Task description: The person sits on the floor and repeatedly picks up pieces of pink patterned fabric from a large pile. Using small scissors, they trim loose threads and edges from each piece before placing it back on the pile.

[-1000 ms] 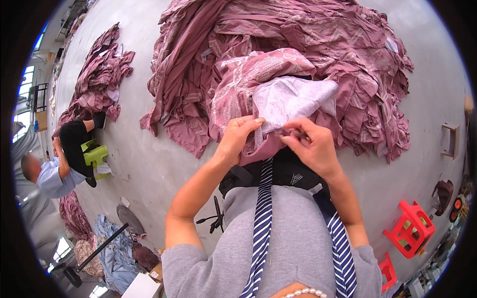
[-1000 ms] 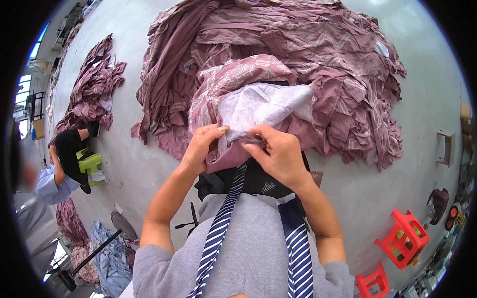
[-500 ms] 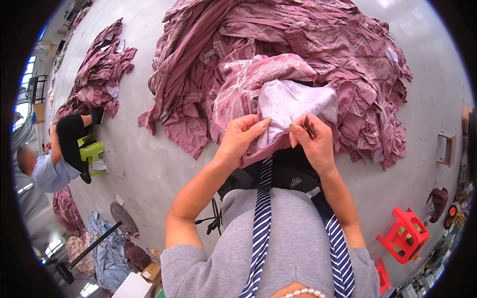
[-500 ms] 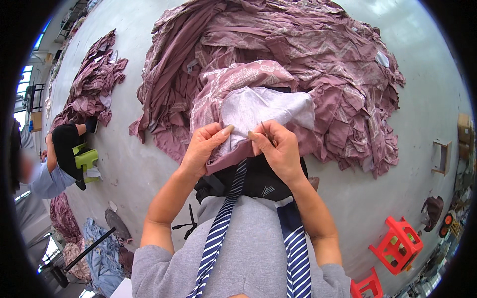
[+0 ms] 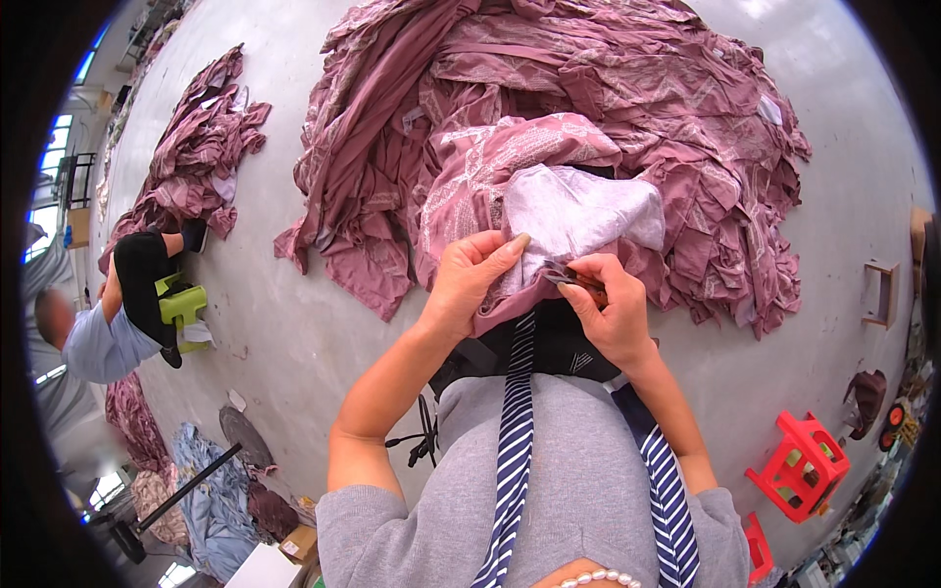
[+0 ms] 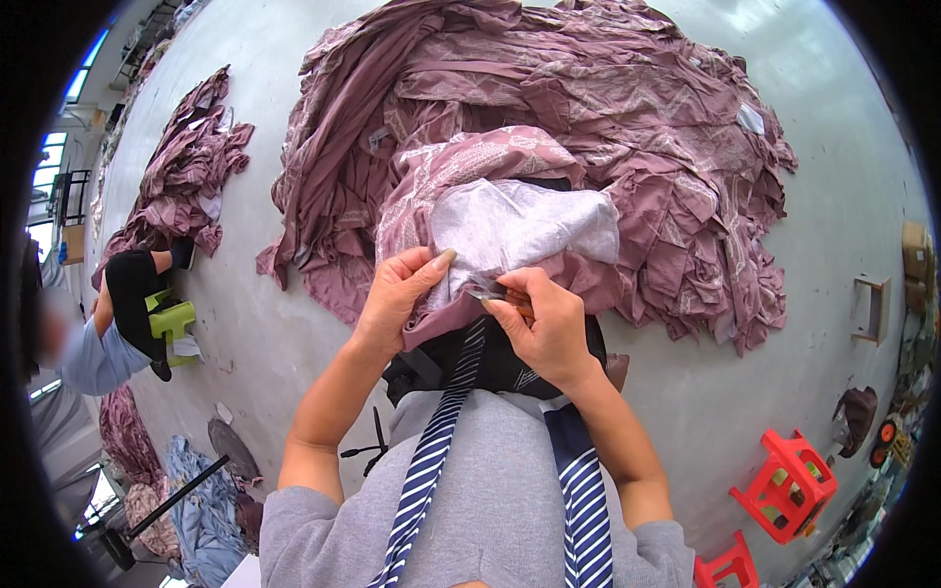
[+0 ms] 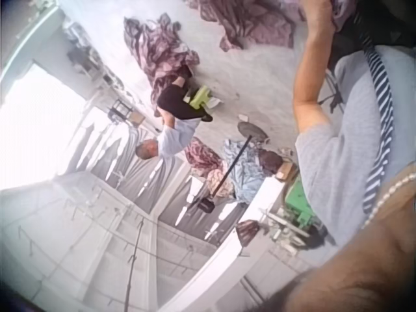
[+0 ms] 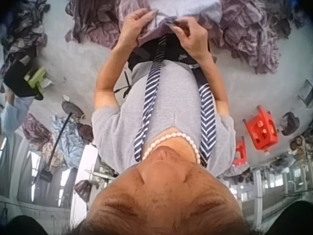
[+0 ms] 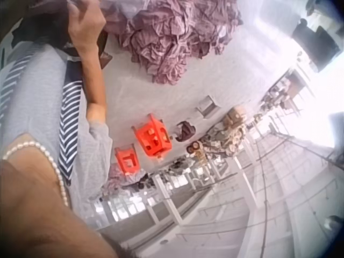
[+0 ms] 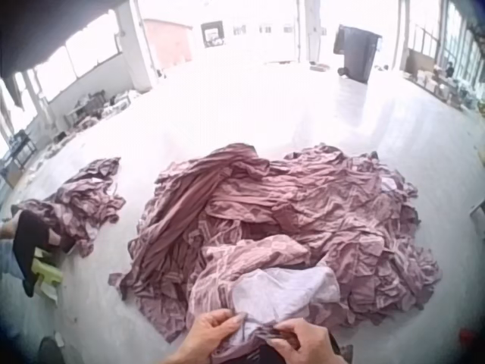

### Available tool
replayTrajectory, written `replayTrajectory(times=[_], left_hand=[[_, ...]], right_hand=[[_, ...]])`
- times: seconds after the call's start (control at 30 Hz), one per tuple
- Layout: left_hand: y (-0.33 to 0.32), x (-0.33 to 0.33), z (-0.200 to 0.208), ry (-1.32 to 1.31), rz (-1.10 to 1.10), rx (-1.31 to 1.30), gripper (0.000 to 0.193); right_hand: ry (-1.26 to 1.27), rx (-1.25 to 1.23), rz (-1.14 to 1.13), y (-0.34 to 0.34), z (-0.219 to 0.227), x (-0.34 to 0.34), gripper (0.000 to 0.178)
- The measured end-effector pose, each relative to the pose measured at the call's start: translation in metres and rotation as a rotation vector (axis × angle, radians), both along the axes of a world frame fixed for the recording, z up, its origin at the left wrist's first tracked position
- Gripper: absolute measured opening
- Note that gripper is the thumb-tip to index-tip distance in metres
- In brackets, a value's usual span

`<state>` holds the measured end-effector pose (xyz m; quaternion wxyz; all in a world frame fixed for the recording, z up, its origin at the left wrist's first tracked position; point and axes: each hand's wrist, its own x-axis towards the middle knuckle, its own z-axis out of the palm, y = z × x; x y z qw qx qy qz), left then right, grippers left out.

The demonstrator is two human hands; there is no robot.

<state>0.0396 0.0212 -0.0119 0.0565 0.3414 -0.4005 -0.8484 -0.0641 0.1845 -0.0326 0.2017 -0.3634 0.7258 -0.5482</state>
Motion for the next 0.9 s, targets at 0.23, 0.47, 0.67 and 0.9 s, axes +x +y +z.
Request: replayTrajectory(times=[0.23,0.47,0.67,0.9], left_hand=[[-0.002,0.001,0.0,0.034,-0.035,-0.022,0.016],[-0.011,-0.003,0.005,0.122,-0.162,-0.153,0.02],[-0.012,-0.001,0.005,0.086,-0.26,-0.246,0.022],[-0.017,0.01,0.032,-0.015,-0.494,-0.533,0.028]], right_hand=[[0.039,-0.042,-0.149,-0.003,0.01,-0.01,0.024],[0.076,-0.179,0.291,-0.031,0.045,-0.034,0.041],[0.056,0.005,0.542,-0.058,0.038,-0.059,0.034],[-0.062,0.08,0.352,-0.038,0.042,-0.06,0.015]])
